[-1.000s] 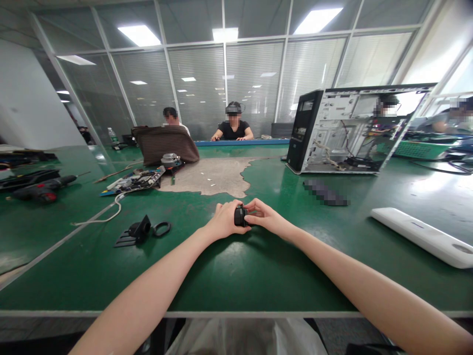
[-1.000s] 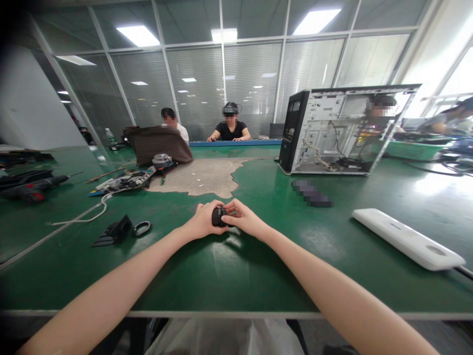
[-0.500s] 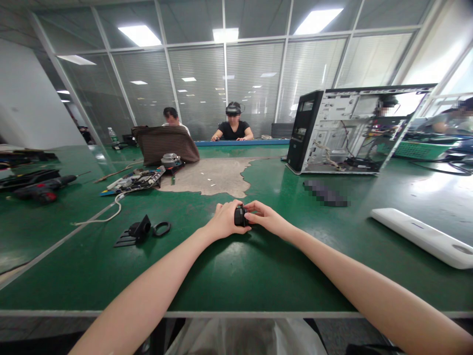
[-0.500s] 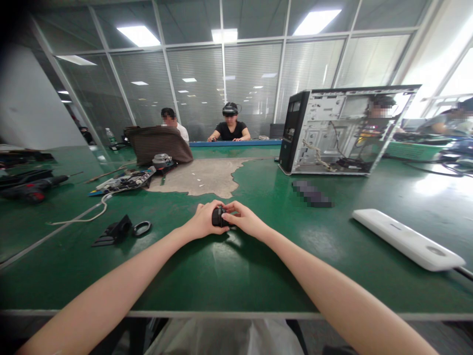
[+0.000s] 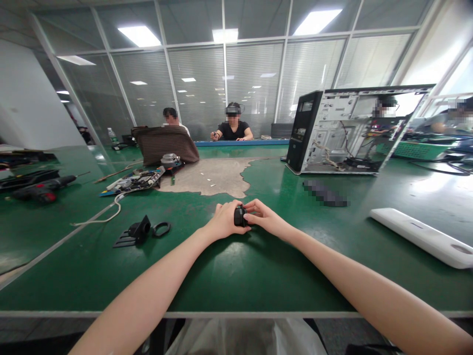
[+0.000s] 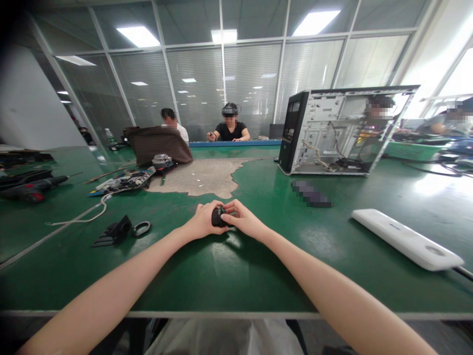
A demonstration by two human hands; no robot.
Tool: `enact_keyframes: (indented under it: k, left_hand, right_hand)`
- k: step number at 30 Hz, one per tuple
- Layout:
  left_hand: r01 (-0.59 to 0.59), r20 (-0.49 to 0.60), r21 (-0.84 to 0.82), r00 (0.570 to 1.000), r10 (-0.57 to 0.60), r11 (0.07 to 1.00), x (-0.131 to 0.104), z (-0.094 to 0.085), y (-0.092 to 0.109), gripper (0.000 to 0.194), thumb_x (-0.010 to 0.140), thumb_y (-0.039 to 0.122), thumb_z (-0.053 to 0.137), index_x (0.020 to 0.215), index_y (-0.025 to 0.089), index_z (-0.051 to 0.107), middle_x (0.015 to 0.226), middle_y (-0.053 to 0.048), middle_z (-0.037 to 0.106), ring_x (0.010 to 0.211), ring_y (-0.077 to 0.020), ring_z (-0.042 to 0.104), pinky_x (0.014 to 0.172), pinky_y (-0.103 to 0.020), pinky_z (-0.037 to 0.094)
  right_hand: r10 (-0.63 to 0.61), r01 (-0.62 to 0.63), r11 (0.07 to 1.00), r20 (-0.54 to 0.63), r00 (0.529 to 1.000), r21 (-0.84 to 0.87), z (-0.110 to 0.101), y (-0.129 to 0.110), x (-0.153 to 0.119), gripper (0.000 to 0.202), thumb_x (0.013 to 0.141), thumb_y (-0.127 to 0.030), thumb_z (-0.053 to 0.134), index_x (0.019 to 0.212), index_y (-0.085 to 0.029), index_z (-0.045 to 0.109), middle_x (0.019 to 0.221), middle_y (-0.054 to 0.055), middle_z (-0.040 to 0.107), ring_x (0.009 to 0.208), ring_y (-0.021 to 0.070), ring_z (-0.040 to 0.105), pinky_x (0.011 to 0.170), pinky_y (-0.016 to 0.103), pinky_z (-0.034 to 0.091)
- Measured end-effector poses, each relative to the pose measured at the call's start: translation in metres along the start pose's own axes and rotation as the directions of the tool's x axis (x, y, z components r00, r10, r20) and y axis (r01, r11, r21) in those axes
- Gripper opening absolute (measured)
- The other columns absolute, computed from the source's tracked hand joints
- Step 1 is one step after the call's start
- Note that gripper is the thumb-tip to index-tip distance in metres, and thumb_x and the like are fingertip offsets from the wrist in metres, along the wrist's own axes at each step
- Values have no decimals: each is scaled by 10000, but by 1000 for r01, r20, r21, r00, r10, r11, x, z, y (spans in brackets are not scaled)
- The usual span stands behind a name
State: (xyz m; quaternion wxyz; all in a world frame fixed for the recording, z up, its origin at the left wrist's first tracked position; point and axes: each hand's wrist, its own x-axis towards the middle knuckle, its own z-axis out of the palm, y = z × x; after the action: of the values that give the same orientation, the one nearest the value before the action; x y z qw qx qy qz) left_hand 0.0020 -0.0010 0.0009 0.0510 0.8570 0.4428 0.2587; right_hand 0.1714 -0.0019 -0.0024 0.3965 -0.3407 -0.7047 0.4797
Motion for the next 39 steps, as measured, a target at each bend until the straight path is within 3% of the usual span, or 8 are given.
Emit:
enact_keyframes:
  k: [4, 10, 17, 22, 29, 35, 39]
  left_hand:
    - [-11, 7, 7, 1000, 11, 1000, 0, -1, 1, 587, 558, 492, 633, 1029, 228, 402, 956, -16, 548, 874, -230, 510, 755, -337, 297]
    - [9, 7, 10, 1000, -9, 1000, 0, -1, 2, 563, 559, 467, 638, 1016, 229, 410, 945, -11, 552, 866, -232, 516, 745, -333, 301]
    - [28, 19, -3, 999, -28, 1000, 0, -3, 4, 588, 550, 469, 654, 1029, 227, 413, 985, -18, 553, 894, -235, 517, 770, -340, 299]
    - [16, 21, -2, 1000, -16, 1000, 0, -3, 4, 586, 558, 478, 647, 1030, 224, 410, 970, -21, 557, 889, -239, 519, 759, -342, 303]
    - [10, 15, 7, 1000, -10, 1000, 0, -2, 3, 560, 559, 459, 648, 1010, 227, 412, 953, -13, 557, 873, -235, 518, 743, -337, 304]
    - [16, 19, -5, 1000, -16, 1000, 0, -3, 4, 582, 550, 465, 650, 1025, 231, 408, 966, -11, 556, 876, -236, 518, 750, -342, 297]
    - [32, 25, -8, 999, -32, 999, 0, -3, 4, 588, 544, 467, 655, 1025, 231, 412, 967, -15, 556, 887, -239, 517, 759, -342, 297]
  right_hand:
    - [28, -27, 999, 20, 999, -27, -1, 0, -1, 252, 735, -293, 565, 947, -184, 485, 959, 39, 545, 829, 142, 550, 762, 330, 448]
    - [-67, 61, 996, 114, 991, 61, -1, -12, -7, 291, 670, -255, 640, 885, -196, 452, 918, 23, 576, 885, 150, 541, 775, 322, 439]
    - [-58, 58, 998, 4, 998, 3, 1, -6, -3, 207, 722, -339, 576, 814, -191, 464, 818, -2, 563, 786, 135, 545, 725, 302, 446]
    - [38, -38, 999, -27, 999, 1, 1, 1, 0, 267, 714, -345, 582, 901, -193, 470, 849, 12, 561, 746, 133, 554, 699, 314, 461]
    - [-65, 63, 998, 80, 995, 32, -1, -7, -5, 305, 665, -278, 644, 891, -193, 458, 911, 22, 566, 862, 147, 542, 757, 314, 445]
    - [-56, 55, 997, 10, 998, 45, 1, -9, -5, 202, 714, -317, 587, 817, -192, 466, 831, -4, 543, 783, 125, 536, 700, 283, 450]
    - [-1, 2, 999, -20, 1000, 37, 2, -5, -2, 253, 690, -332, 610, 854, -197, 472, 854, 0, 537, 753, 124, 542, 686, 291, 462]
